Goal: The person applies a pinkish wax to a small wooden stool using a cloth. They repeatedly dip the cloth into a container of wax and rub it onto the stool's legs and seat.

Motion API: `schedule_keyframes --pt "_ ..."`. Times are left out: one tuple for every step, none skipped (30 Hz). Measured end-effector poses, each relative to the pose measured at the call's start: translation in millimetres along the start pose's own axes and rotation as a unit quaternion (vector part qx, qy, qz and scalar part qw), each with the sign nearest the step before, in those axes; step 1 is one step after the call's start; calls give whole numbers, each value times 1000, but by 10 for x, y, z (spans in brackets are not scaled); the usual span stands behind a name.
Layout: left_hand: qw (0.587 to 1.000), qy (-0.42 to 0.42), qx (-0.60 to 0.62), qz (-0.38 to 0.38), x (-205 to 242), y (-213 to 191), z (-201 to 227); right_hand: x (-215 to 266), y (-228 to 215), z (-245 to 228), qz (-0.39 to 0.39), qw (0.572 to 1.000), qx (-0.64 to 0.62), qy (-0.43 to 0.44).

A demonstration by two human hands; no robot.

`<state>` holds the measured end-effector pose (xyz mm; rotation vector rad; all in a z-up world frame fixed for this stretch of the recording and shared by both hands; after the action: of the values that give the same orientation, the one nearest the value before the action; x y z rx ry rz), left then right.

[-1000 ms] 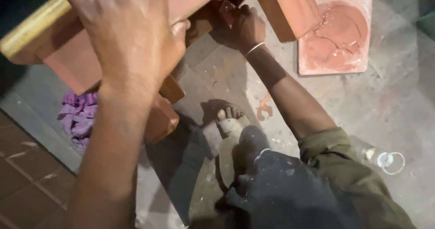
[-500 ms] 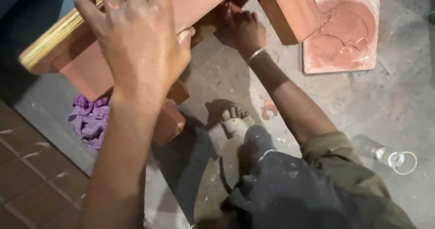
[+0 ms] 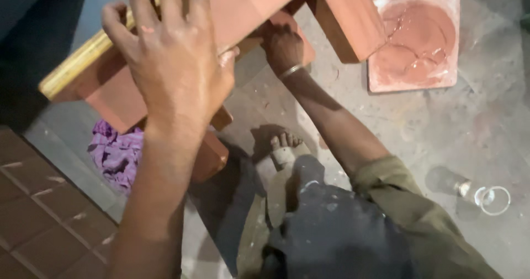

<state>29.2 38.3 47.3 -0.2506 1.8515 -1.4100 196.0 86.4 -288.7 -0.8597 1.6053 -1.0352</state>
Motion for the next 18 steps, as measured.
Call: schedule_keyframes --pt "1000 -1 -3 2 7 -17 -7 39 -22 -8 -16 1000 -10 -8" --pt "1000 -2 -7 5 14 -20 -9 39 -36 -18 -31 999 -20 -15" --pt "1000 -9 -5 -12 24 18 -24 58 -32 27 -50 999 -15 9" --pt "1000 -16 1 -26 50 43 -22 49 -22 80 -69 997 -10 33" --pt "999 -21 3 -37 46 54 -31 -13 -12 104 -82 995 -7 58" --pt "999 -25 8 -46 47 49 -34 -89 -84 52 -47 998 20 42" --pt "998 -29 16 -51 23 54 -33 -199 -139 41 -8 998 49 28" --pt "998 -27 17 -48 -2 47 -22 -296 -180 27 31 996 78 15" --pt "998 -29 18 -44 -12 40 -20 -373 -63 147 -14 996 29 83" --pt "999 -31 18 -39 -19 38 -33 -402 68 256 -58 987 -22 150" --pt "999 -30 20 -33 -2 35 -33 -314 224 317 -108 968 -72 215" --pt "999 -28 21 -26 10 39 -36 -318 167 157 -64 987 -57 133" --pt "999 -24 26 -20 24 41 -23 -258 71 41 -20 998 -40 53" --pt "998 -28 42 -29 64 40 -21 -155 -51 -100 24 999 -24 -28" --pt "998 -26 56 -26 54 20 -27 -164 -72 -39 -11 999 -41 -27" --pt "998 -20 64 -18 21 9 -24 -164 -123 19 -46 997 -58 -26" --pt "997 -19 71 -16 48 0 -33 -74 -172 31 -89 993 -77 -27" --pt "997 -13 72 -9 56 9 -40 -15 -230 158 -127 988 -88 16"
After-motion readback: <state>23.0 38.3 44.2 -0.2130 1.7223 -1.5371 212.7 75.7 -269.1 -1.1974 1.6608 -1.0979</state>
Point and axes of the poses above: each hand's wrist, its own x-axis away from the middle knuckle, its own y-axis out of the palm, z = x × y, the point moved 9 cm from there along -x, towards the middle knuckle, and after that the axes turned 3 degrees about x, right-handed, at the moved point
